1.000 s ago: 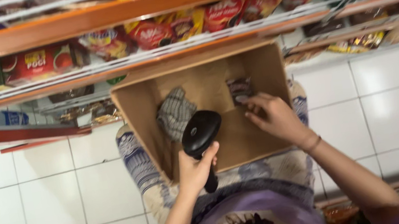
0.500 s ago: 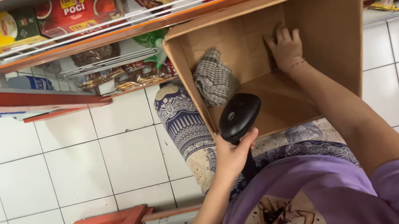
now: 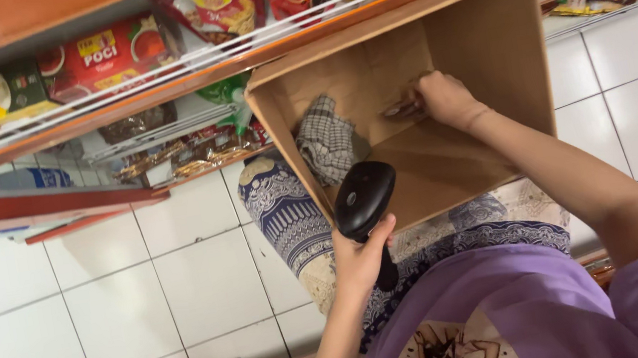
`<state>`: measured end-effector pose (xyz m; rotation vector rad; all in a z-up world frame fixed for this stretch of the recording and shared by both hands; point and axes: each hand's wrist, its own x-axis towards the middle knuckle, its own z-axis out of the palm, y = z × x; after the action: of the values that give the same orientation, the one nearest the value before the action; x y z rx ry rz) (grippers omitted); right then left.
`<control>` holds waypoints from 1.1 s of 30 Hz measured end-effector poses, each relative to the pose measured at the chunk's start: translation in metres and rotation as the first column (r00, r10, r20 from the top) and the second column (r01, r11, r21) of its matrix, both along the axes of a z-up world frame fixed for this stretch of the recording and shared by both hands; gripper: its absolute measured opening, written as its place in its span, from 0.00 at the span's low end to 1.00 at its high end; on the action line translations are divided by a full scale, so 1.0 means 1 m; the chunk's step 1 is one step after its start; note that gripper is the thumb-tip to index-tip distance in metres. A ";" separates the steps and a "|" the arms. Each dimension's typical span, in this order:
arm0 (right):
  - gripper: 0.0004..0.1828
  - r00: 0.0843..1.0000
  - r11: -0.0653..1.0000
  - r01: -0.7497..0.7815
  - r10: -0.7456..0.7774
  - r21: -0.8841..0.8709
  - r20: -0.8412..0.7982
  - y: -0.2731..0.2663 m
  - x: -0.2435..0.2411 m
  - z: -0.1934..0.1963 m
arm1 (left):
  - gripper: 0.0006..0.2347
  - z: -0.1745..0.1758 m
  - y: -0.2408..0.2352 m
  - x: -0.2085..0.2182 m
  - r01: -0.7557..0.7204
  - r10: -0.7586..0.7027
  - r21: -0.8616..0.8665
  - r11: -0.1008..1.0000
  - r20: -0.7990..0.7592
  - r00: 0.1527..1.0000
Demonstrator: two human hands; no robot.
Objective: The person takes packaged food items from a cardboard box and places them onto a store shelf. They use a handheld barcode scanner to scan each item before arranging it on the shelf.
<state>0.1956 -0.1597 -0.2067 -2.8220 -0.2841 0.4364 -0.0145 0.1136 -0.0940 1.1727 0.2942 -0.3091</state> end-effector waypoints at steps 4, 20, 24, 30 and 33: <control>0.06 0.988 0.919 -0.097 0.043 0.381 0.146 -0.002 -0.021 0.079 | 0.08 0.003 0.001 0.003 -0.001 0.000 -0.025 1.000 -0.015 1.000; 0.13 0.840 -0.811 0.508 0.392 0.290 -0.374 0.001 -0.093 0.130 | 0.24 0.078 -0.046 0.020 0.189 -0.221 -0.689 0.700 0.042 0.974; 0.15 0.793 -0.795 0.602 0.584 0.076 -0.174 -0.003 -0.092 0.115 | 0.21 0.080 -0.069 0.016 0.231 -0.363 -0.677 0.699 -0.057 0.930; 0.28 0.845 -0.758 0.489 0.287 0.433 -0.452 -0.016 -0.096 0.137 | 0.17 0.075 -0.095 0.012 0.231 -0.272 -0.649 0.725 0.038 0.962; 0.45 0.899 -0.761 0.438 0.350 0.479 -0.265 -0.018 -0.115 0.172 | 0.19 0.084 -0.104 0.018 0.253 -0.199 -0.551 0.795 0.157 0.967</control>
<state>0.0811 -0.1776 -0.0343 -0.2341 -0.1229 0.2894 0.0032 0.0092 -0.0105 0.6202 -0.0305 -0.5133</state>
